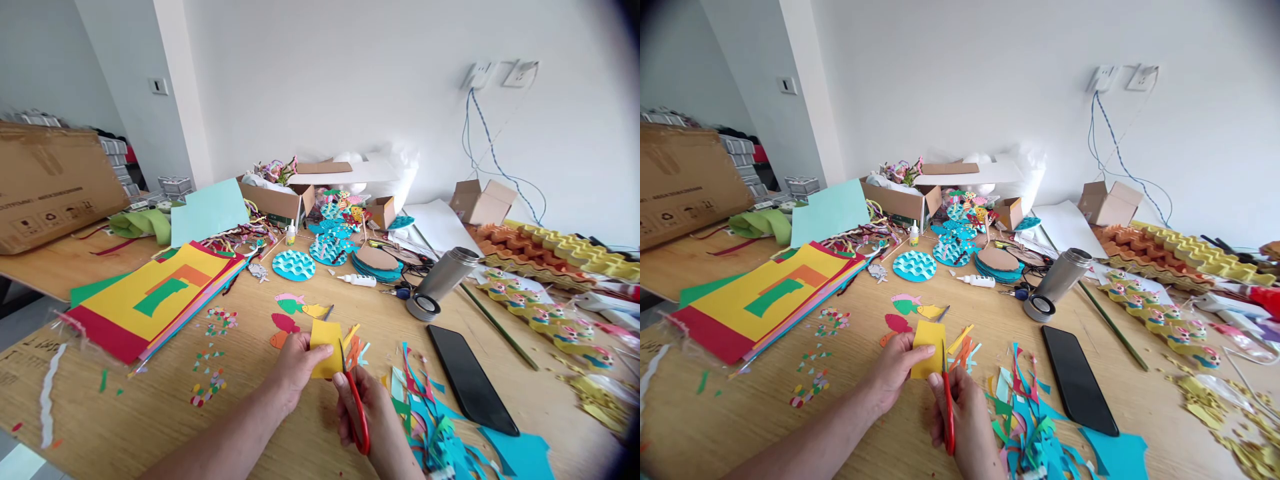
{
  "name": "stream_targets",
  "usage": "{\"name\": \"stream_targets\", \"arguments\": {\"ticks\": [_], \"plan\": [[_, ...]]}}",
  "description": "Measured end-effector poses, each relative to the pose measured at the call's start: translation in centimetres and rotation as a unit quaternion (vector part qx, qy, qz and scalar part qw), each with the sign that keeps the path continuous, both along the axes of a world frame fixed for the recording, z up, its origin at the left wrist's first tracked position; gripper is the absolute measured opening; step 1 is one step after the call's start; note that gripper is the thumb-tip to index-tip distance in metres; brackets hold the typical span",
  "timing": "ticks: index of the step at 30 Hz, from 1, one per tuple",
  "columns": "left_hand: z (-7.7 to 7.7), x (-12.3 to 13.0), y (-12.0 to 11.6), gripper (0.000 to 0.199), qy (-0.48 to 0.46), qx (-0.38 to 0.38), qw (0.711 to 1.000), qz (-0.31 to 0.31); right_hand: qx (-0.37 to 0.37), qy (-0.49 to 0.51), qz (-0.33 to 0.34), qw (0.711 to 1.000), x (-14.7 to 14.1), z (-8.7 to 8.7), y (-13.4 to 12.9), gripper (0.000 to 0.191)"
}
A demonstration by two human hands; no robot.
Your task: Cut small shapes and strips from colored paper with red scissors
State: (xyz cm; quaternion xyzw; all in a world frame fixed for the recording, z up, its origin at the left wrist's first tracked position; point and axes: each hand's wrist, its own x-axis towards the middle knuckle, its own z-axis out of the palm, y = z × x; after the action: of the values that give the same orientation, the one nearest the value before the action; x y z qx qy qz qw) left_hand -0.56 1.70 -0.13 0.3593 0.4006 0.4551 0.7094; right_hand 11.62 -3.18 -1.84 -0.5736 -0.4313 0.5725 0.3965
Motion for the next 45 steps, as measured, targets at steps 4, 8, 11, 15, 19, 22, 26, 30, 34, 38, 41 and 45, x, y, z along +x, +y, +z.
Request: {"name": "stream_targets", "arguments": {"ticks": [4, 8, 11, 15, 19, 22, 26, 30, 34, 38, 41, 45], "plan": [[0.27, -0.01, -0.14, 0.022, 0.003, -0.001, 1.000, -0.007, -0.004, 0.011, -0.007, 1.000, -0.03, 0.09, 0.10, 0.051], [0.50, 0.00, -0.22, 0.021, -0.003, -0.003, 1.000, -0.006, 0.006, 0.013, -0.009, 1.000, -0.06, 0.04, -0.04, 0.049], [0.55, 0.02, -0.23, 0.021, -0.006, -0.004, 1.000, -0.006, 0.000, 0.016, -0.011, 1.000, -0.11, -0.05, -0.11, 0.049], [0.45, 0.02, -0.18, 0.021, -0.004, -0.006, 1.000, -0.002, -0.006, 0.013, -0.009, 1.000, -0.14, -0.10, -0.04, 0.050], [0.42, 0.02, -0.19, 0.019, -0.004, -0.006, 1.000, -0.006, -0.007, 0.021, -0.006, 1.000, -0.05, 0.15, -0.07, 0.051], [0.48, 0.02, -0.24, 0.018, -0.007, 0.000, 1.000, -0.014, -0.011, 0.027, -0.006, 1.000, -0.01, 0.40, -0.18, 0.051], [0.51, 0.04, -0.30, 0.018, -0.012, -0.001, 1.000, -0.020, -0.008, 0.031, -0.012, 0.999, -0.12, 0.47, -0.19, 0.050], [0.48, 0.08, -0.31, 0.019, -0.007, -0.003, 1.000, -0.018, -0.011, 0.036, -0.017, 0.999, -0.25, 0.34, -0.06, 0.050], [0.45, 0.11, -0.32, 0.018, 0.000, -0.001, 1.000, -0.015, -0.015, 0.026, -0.021, 0.999, -0.26, 0.31, -0.08, 0.052], [0.40, 0.13, -0.36, 0.017, 0.004, -0.004, 1.000, -0.013, -0.013, 0.023, -0.017, 1.000, -0.19, 0.49, -0.10, 0.053], [0.37, 0.15, -0.38, 0.016, 0.003, -0.001, 1.000, -0.018, -0.006, 0.017, -0.017, 1.000, -0.14, 0.68, -0.06, 0.054], [0.47, 0.15, -0.43, 0.016, 0.005, 0.002, 1.000, -0.018, -0.004, 0.018, -0.018, 1.000, -0.14, 0.83, -0.07, 0.053]]}}
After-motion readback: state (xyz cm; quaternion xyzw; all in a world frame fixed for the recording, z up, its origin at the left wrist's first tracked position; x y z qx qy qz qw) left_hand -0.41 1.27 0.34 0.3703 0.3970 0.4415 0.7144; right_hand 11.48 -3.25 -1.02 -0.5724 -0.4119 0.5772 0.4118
